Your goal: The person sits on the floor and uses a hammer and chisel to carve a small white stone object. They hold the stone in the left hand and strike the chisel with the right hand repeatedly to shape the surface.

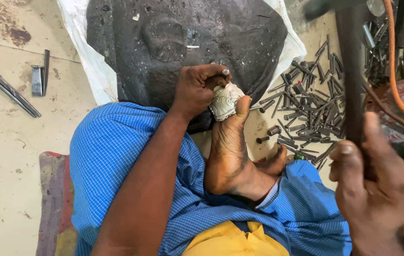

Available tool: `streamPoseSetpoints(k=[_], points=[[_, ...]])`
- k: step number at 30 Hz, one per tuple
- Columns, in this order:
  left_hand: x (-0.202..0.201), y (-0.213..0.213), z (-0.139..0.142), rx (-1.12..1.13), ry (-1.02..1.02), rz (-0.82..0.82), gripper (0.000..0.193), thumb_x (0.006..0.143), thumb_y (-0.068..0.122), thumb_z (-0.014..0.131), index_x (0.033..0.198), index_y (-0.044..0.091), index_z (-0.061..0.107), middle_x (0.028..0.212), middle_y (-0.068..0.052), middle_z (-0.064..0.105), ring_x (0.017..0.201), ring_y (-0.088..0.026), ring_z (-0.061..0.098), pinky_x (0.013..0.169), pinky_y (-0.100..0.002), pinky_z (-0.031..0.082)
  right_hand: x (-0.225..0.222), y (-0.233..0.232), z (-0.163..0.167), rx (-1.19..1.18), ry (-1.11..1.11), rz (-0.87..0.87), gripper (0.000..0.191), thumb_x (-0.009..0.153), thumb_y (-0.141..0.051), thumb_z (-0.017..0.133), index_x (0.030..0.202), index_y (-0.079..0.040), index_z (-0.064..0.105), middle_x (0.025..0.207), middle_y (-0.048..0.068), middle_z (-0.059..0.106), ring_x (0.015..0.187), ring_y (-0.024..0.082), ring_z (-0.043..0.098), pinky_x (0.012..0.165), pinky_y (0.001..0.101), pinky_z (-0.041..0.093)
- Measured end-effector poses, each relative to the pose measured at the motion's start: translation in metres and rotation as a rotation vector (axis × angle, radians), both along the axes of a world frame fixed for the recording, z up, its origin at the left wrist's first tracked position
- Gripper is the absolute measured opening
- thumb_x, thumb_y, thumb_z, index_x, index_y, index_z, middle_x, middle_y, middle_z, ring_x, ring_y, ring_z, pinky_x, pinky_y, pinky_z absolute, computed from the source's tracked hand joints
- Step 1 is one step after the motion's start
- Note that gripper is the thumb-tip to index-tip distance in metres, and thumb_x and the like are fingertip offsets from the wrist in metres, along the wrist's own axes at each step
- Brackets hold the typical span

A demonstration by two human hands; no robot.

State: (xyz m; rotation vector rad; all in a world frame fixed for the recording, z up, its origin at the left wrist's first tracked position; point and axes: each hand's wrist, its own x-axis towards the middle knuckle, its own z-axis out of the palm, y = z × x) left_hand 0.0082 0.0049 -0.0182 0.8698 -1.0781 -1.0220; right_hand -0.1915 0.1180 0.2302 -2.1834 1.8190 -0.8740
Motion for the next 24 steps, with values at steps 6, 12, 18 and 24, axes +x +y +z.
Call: streamPoseSetpoints(k=[6,12,18,24], points=[[0.003,0.001,0.005,0.027,-0.097,0.018,0.016,0.088,-0.007,0.071,0.1,0.002,0.077,0.088,-0.003,0.08,0.08,-0.007,0.076,0.074,-0.024,0.06,-0.004,-0.019,-0.031,-0.139,0.434,0.37,0.035,0.101,0.004,0.067,0.133,0.005,0.052,0.091,0.019,0.076,0.058,0.015,0.062,0.052,0.029,0.052],[0.006,0.004,0.011,0.052,-0.037,-0.024,0.015,0.086,-0.006,0.071,0.097,0.003,0.077,0.087,-0.003,0.08,0.081,-0.007,0.072,0.073,-0.024,0.058,-0.013,0.001,-0.033,-0.016,0.25,0.165,0.033,0.107,-0.001,0.067,0.14,0.0,0.065,0.084,0.01,0.071,0.068,0.01,0.066,0.059,0.0252,0.054],[0.006,0.002,0.009,0.035,-0.063,-0.02,0.014,0.088,-0.004,0.073,0.099,0.004,0.077,0.087,-0.002,0.079,0.079,-0.007,0.073,0.071,-0.023,0.057,-0.007,0.008,-0.02,-0.062,0.072,0.159,0.037,0.111,-0.004,0.067,0.146,0.0,0.058,0.088,0.008,0.07,0.071,0.006,0.065,0.063,0.0212,0.053],[0.005,0.002,0.01,0.024,-0.165,0.024,0.019,0.087,-0.004,0.072,0.101,0.006,0.079,0.087,-0.003,0.08,0.079,-0.007,0.076,0.075,-0.024,0.059,-0.004,-0.008,-0.04,0.099,0.483,0.165,0.044,0.092,0.001,0.078,0.136,-0.002,0.071,0.076,0.015,0.068,0.061,0.017,0.059,0.057,0.0315,0.049]])
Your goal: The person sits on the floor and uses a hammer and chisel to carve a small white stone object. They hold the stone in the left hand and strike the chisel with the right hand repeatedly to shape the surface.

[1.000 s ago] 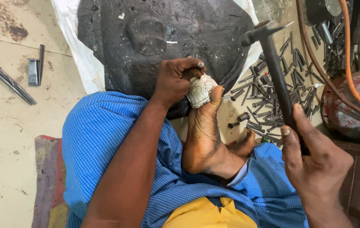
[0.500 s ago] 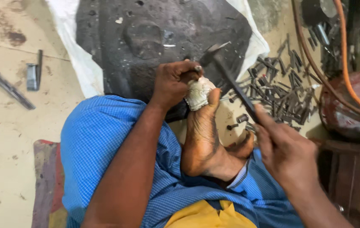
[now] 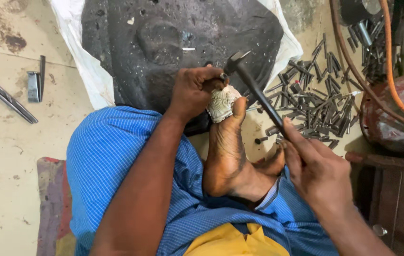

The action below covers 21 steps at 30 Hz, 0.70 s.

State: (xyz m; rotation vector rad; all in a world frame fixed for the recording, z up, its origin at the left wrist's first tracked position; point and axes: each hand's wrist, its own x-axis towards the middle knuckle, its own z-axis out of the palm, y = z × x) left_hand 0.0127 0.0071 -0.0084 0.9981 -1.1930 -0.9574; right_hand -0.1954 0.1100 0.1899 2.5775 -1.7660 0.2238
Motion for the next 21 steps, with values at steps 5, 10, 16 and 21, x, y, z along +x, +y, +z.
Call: streamPoseSetpoints(k=[5,10,16,21], points=[[0.002,0.003,0.003,0.02,0.016,-0.03,0.016,0.085,-0.002,0.076,0.1,0.004,0.077,0.084,-0.005,0.078,0.075,-0.008,0.073,0.07,-0.024,0.056,-0.003,0.007,0.002,-0.012,-0.284,0.007,0.043,0.101,0.005,0.07,0.143,-0.002,0.064,0.09,0.01,0.07,0.068,0.009,0.063,0.061,0.0239,0.051],[0.0,0.002,0.01,-0.007,0.241,-0.1,0.016,0.09,-0.006,0.07,0.099,0.005,0.077,0.092,-0.003,0.079,0.086,-0.008,0.073,0.082,-0.025,0.058,-0.009,0.008,-0.003,-0.013,-0.163,-0.05,0.035,0.106,0.001,0.072,0.14,0.003,0.066,0.102,0.015,0.074,0.085,0.014,0.065,0.078,0.029,0.053],[0.008,-0.011,0.002,-0.098,0.396,0.035,0.018,0.103,-0.007,0.055,0.114,0.003,0.065,0.103,-0.004,0.074,0.103,-0.012,0.07,0.097,-0.029,0.057,-0.037,0.037,-0.005,0.015,-0.464,-0.299,0.041,0.106,-0.002,0.067,0.146,0.004,0.062,0.089,0.007,0.068,0.071,0.005,0.059,0.063,0.021,0.048],[-0.006,-0.044,-0.014,0.447,0.026,0.122,0.018,0.105,0.022,0.048,0.117,0.009,0.052,0.084,-0.003,0.079,0.07,-0.014,0.069,0.069,-0.031,0.052,-0.058,0.053,-0.018,0.049,-0.435,-0.47,0.043,0.106,-0.006,0.067,0.148,0.002,0.062,0.079,0.007,0.067,0.063,0.007,0.057,0.059,0.0222,0.046]])
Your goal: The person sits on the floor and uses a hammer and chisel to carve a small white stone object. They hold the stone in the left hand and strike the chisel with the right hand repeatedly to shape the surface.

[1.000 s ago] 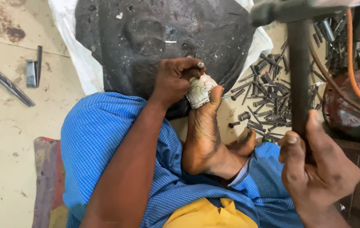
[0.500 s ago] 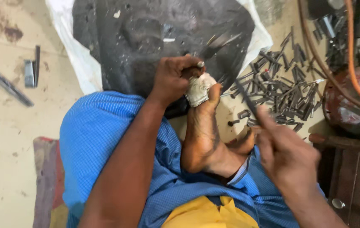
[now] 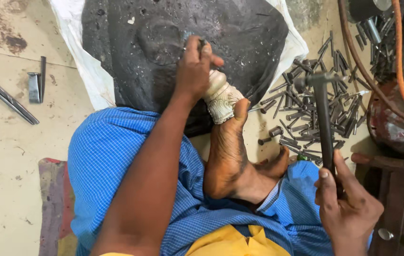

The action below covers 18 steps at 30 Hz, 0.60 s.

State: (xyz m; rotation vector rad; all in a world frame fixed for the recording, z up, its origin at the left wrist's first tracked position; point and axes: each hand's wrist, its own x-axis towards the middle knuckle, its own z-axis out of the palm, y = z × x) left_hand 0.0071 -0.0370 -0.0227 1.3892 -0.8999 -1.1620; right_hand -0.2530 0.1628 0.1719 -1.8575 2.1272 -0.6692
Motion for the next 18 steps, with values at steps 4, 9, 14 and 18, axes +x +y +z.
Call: streamPoseSetpoints(k=[4,9,14,18], points=[[-0.016,-0.009,-0.01,-0.099,-0.099,-0.04,0.022,0.105,0.027,0.046,0.112,0.007,0.052,0.072,-0.008,0.078,0.066,-0.014,0.075,0.071,-0.036,0.055,-0.009,0.011,-0.005,0.037,0.027,-0.083,0.043,0.104,-0.008,0.068,0.145,0.002,0.063,0.077,0.007,0.069,0.059,0.007,0.057,0.056,0.0224,0.046],[-0.017,0.004,-0.013,-0.218,0.427,0.096,0.018,0.108,0.021,0.048,0.106,0.003,0.051,0.078,-0.011,0.065,0.061,-0.023,0.074,0.058,-0.038,0.056,-0.014,0.013,-0.005,0.03,-0.028,-0.116,0.044,0.104,-0.009,0.068,0.146,0.001,0.063,0.078,0.007,0.068,0.06,0.006,0.058,0.056,0.0222,0.047],[-0.012,0.011,-0.015,-0.303,0.59,0.007,0.016,0.11,0.022,0.047,0.109,0.006,0.047,0.077,-0.013,0.067,0.066,-0.021,0.073,0.061,-0.035,0.057,-0.008,0.008,-0.007,-0.009,-0.105,-0.077,0.042,0.105,-0.008,0.067,0.146,0.0,0.063,0.08,0.006,0.069,0.06,0.006,0.057,0.055,0.0214,0.045],[-0.013,0.011,-0.014,-0.283,0.462,-0.012,0.016,0.111,0.022,0.045,0.109,0.007,0.049,0.078,-0.013,0.073,0.068,-0.016,0.073,0.064,-0.029,0.057,-0.004,0.007,-0.004,0.016,-0.042,-0.078,0.044,0.103,-0.006,0.067,0.146,-0.001,0.063,0.078,0.007,0.069,0.059,0.007,0.058,0.054,0.022,0.046]])
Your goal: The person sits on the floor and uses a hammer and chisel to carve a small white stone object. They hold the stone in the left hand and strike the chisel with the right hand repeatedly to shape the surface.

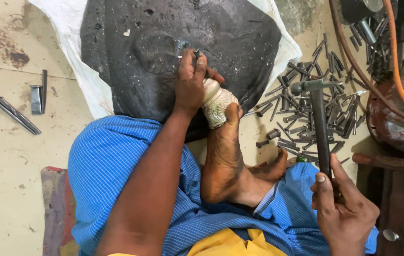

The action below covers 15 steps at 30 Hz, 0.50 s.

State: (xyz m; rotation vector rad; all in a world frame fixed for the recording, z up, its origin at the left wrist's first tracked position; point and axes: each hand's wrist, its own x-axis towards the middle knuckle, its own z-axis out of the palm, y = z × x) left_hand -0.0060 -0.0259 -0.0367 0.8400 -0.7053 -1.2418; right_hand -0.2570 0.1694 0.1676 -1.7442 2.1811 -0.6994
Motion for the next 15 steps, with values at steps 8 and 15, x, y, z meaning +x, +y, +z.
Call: streamPoseSetpoints(k=[8,15], points=[[0.031,0.036,0.023,-0.141,-0.33,0.116,0.013,0.095,-0.004,0.069,0.105,0.003,0.071,0.101,-0.005,0.074,0.092,-0.011,0.072,0.082,-0.026,0.059,0.0,0.002,-0.002,-0.002,-0.001,0.004,0.043,0.104,-0.005,0.068,0.146,0.001,0.063,0.077,0.008,0.069,0.059,0.007,0.058,0.056,0.0219,0.047],[0.014,0.043,0.027,-0.137,-0.215,0.0,0.014,0.09,-0.004,0.075,0.102,0.003,0.076,0.098,-0.004,0.075,0.092,-0.011,0.072,0.082,-0.027,0.06,0.007,0.0,0.004,0.0,-0.085,0.052,0.043,0.103,-0.006,0.067,0.145,0.002,0.063,0.079,0.007,0.069,0.059,0.006,0.057,0.053,0.0209,0.045]])
